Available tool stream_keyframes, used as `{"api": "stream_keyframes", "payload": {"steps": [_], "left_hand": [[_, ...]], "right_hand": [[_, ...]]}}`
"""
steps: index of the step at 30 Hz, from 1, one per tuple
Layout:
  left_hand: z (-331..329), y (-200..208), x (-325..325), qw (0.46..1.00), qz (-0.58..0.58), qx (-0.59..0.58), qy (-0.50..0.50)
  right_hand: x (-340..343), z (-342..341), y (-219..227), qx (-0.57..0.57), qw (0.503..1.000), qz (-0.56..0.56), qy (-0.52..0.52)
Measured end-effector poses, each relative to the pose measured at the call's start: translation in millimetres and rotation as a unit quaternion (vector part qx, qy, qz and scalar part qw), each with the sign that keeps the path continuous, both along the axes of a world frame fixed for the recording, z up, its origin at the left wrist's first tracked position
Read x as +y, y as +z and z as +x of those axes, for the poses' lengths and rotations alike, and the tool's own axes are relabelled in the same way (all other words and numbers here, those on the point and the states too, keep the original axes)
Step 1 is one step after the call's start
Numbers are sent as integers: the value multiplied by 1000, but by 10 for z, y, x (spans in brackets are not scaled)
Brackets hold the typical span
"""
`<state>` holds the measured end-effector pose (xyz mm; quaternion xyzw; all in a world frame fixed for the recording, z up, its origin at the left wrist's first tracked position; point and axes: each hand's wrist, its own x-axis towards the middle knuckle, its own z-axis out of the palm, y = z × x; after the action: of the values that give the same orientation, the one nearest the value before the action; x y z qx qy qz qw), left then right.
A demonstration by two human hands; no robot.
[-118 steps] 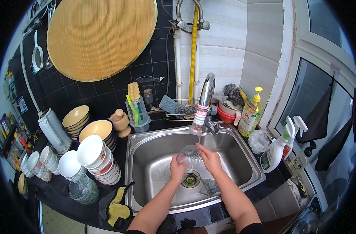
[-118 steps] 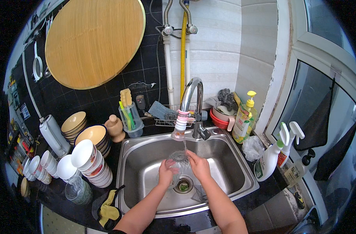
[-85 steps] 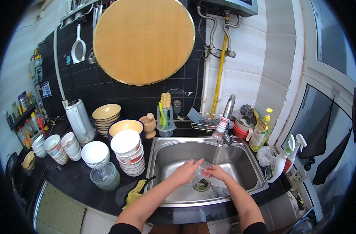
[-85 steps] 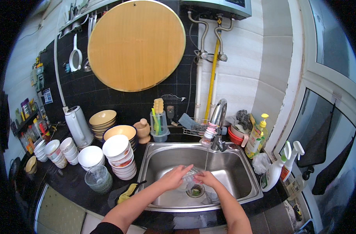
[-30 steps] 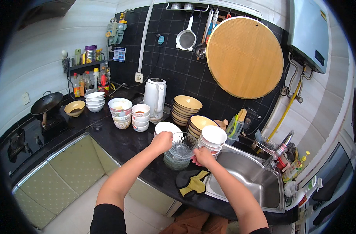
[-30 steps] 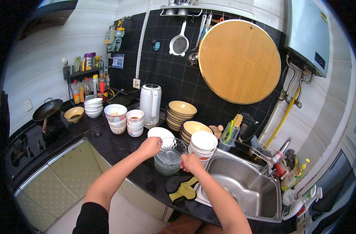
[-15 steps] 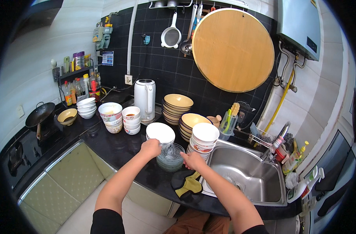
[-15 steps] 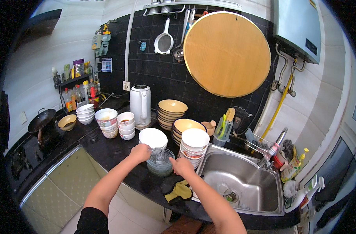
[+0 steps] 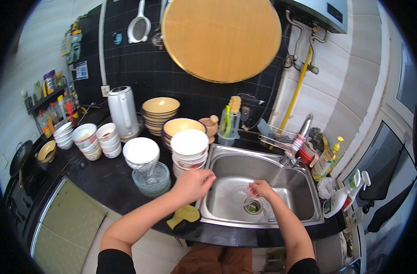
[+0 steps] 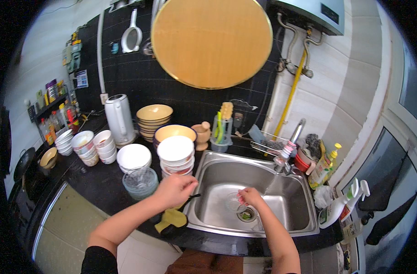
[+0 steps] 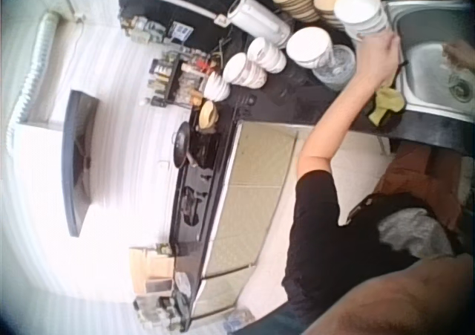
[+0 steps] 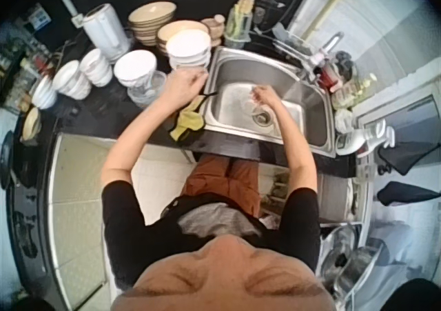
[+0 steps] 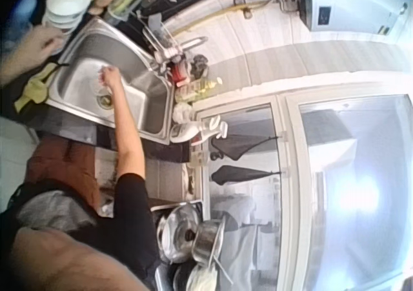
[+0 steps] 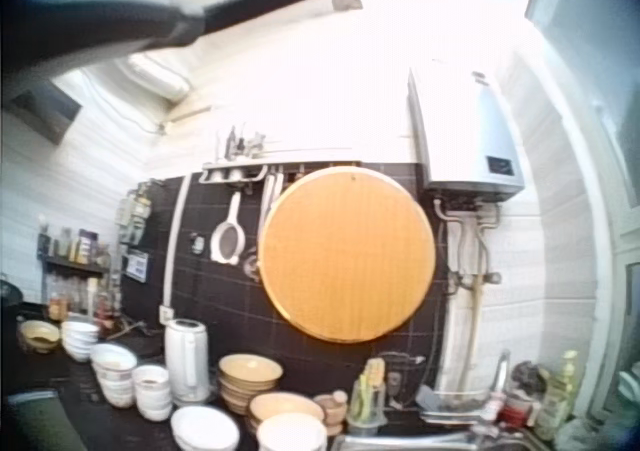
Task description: The person washes several clear glass bowls in a kitchen sink using a steel wool scrubber and running water. They scrub the interior and exterior of each bowl, rinse it thoroughly, and place it on the counter to the left of the sink. The process is repeated for multiple bowls.
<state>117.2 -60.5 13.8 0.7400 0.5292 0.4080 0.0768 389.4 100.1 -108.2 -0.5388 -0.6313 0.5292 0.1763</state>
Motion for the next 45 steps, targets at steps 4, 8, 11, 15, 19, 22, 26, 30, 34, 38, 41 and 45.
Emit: {"api": "stream_keyframes", "payload": {"steps": [4,8,11,15,19,22,26,30,34,38,41,45], "left_hand": [[502,-781,701,982,-188,11,-17],[1040,-1479,1367,867,-496,-11,44],[1399,-2327,1739,858,-480,-29,180],[1425,-3323,2229,785,-596,-59,159],[1506,-2989,1957,709,-534,-393,239],[1574,-3016,1993,740,-476,-405,247],[1708,-2446,1874,864,-440,-185,161],[1841,-2353,1868,856,-408,-311,61],[1954,-2385,1857,780,-472,-410,-23],[2062,-2179,1784,901,-379,-209,-38],[2175,-2282,1717,977,142,151,-39],[2107,-2112,1640,965,49,151,-207]], "right_hand": [[280,624,-476,-15,997,-26,-66],[397,1074,-875,22,988,-60,-143],[464,1287,-1062,-38,989,-53,-132],[466,1177,-1029,-29,994,-7,-109],[432,1029,-957,-120,991,63,-12],[453,1044,-1000,-204,976,69,43],[346,1027,-805,-301,951,69,16],[339,1006,-796,-199,975,-34,-89],[383,1059,-841,-103,984,35,-140],[410,1130,-767,-83,984,0,-158],[374,1111,-576,-73,969,-73,-223],[438,1190,-697,-4,964,-102,-246]]}}
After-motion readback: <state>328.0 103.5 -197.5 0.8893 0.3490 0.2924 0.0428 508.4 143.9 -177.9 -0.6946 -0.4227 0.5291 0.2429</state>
